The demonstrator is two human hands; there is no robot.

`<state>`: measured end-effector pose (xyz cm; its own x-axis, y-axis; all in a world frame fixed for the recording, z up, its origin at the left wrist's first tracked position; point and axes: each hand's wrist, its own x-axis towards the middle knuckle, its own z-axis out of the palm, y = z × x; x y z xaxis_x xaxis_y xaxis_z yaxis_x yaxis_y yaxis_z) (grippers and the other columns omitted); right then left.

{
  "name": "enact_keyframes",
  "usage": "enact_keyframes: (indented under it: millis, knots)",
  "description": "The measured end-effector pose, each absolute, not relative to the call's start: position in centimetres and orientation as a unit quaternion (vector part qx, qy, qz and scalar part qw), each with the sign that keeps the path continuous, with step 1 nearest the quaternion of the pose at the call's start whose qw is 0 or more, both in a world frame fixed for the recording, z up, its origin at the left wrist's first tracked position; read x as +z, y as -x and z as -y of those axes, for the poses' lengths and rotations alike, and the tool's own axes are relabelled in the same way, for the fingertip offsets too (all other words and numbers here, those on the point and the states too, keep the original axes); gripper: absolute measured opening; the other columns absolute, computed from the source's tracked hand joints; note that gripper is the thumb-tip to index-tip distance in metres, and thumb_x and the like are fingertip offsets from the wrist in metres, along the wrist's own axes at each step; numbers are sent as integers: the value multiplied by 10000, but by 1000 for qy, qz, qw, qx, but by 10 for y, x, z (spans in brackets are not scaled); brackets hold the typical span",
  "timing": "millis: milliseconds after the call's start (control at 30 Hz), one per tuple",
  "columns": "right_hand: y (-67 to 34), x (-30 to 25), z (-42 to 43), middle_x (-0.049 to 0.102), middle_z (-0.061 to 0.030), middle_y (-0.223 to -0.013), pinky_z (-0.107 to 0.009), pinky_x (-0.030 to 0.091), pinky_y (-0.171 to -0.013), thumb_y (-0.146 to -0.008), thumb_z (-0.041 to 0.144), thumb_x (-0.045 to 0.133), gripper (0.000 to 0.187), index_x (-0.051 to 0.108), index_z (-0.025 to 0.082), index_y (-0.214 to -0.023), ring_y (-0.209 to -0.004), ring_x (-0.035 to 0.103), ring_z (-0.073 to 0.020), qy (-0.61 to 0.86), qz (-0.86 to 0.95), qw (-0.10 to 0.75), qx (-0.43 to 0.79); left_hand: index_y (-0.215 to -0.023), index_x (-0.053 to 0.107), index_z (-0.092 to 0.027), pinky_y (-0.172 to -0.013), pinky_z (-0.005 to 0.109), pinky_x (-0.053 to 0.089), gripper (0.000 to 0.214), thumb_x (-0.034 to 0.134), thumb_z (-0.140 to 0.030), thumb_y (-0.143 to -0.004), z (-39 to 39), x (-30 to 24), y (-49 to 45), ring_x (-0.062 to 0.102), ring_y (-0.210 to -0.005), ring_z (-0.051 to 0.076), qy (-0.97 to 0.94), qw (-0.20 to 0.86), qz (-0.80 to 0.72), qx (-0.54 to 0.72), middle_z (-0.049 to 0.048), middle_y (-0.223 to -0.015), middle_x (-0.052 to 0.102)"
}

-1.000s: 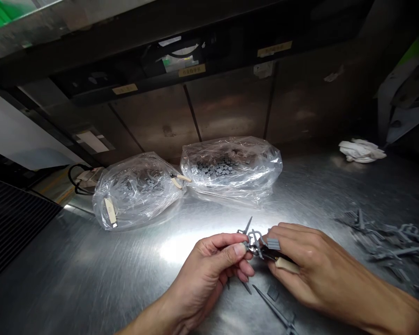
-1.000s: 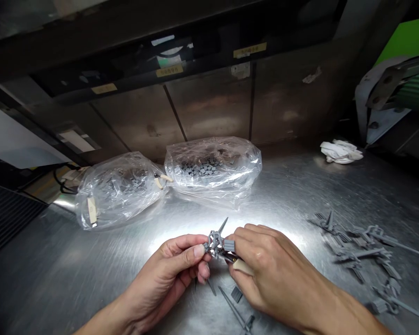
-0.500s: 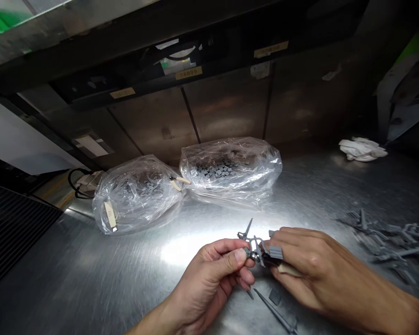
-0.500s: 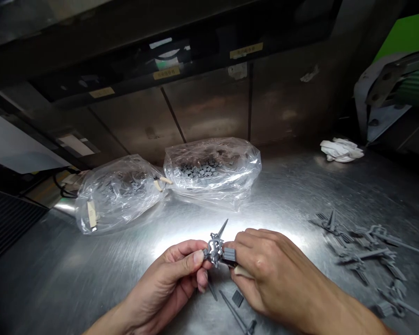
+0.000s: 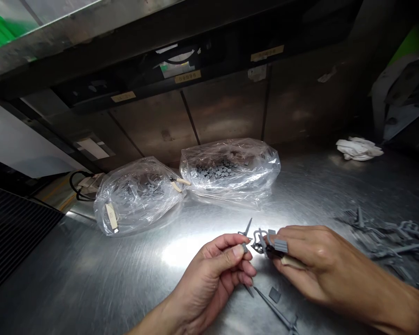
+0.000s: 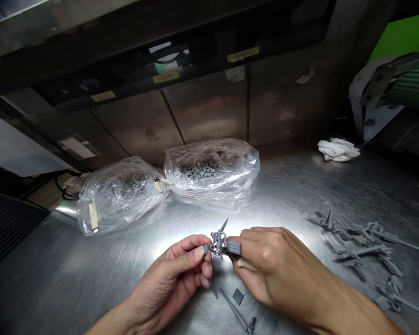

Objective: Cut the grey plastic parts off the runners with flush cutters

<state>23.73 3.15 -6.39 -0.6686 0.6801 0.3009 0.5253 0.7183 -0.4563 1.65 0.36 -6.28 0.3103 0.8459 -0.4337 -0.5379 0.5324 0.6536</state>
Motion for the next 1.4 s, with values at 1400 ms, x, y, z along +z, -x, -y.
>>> enact_keyframes:
  millis: [1400]
  knots:
    - [-216,-47,-22,743,-27,-1000,-293,522,-807,-912,381,654,198,703,224,-1021,-991,671,-223,373,663,373,531,-727,582,-183,-396,188,184,358,872,-390,-684,0,-50,-13,320,-394,30,-350,796,-437,229,-78,-519,457]
